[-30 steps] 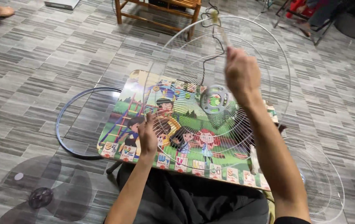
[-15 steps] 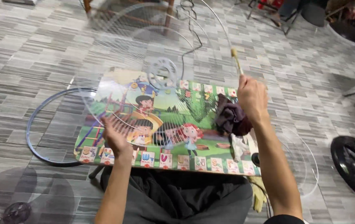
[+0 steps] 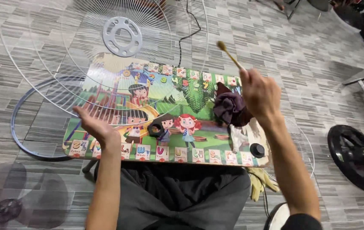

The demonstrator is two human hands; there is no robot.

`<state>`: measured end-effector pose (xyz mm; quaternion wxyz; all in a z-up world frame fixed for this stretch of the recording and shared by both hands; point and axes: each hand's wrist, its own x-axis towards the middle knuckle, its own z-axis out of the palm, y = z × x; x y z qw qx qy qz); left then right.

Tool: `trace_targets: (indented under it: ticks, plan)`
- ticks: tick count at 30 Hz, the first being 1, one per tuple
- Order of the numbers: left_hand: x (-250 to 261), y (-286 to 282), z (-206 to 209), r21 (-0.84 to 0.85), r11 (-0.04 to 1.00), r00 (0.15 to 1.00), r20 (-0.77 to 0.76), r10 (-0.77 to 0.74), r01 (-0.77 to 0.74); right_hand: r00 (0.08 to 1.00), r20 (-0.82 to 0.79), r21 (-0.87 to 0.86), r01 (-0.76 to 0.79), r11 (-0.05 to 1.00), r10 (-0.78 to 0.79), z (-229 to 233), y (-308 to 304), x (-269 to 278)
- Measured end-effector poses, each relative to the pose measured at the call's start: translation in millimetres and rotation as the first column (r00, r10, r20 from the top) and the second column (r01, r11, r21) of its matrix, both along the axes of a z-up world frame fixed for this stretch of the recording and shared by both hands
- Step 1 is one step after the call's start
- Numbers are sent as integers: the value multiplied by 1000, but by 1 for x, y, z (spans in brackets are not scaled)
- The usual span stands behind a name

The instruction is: Cleaning an electric fan guard using a small brush to remove dust from the wire mesh

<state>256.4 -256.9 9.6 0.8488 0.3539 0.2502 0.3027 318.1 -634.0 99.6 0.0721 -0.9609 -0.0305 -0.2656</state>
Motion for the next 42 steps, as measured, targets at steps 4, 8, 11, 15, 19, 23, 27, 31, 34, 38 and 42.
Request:
trace_targets:
  ticks: [4,8,11,15,19,23,27,31,34,38,42]
  plan:
    - [12,2,-25,315,918,952,-111,287,-240,993,-86,-183,-90,979,75,5,19,18]
    - [14,7,-18,185,943,948,-109,299,-276,953,-303,-104,-57,993,23,-12,42,-8]
    - [27,14,-41,77,914,915,-38,403,-399,839,-541,-71,20,997,-56,-62,52,-34]
    - [39,-7,-26,38,886,887,3,462,-462,717,-697,20,-16,1000,25,-59,101,-86]
    - [56,8,-111,-56,930,931,19,364,-362,661,-732,120,-113,986,165,-54,113,-101]
    - [37,-2,-99,64,928,929,63,364,-368,735,-678,-16,-29,999,11,-53,76,-75]
    - [58,-8,-91,-54,913,913,29,406,-405,782,-621,-79,-9,997,-42,-60,61,-72]
    - [11,-39,20,-180,929,943,21,332,-323,668,-716,100,-191,977,204,-65,111,-103]
    - [3,-37,11,-151,965,974,40,224,-216,604,-749,112,-291,950,274,-47,147,-111]
    - [-11,-45,18,45,998,999,0,36,-36,577,-761,77,-375,924,298,-40,171,-103]
    - [-6,-32,-17,-51,997,998,-10,-59,58,618,-721,17,-439,898,315,-43,174,-95]
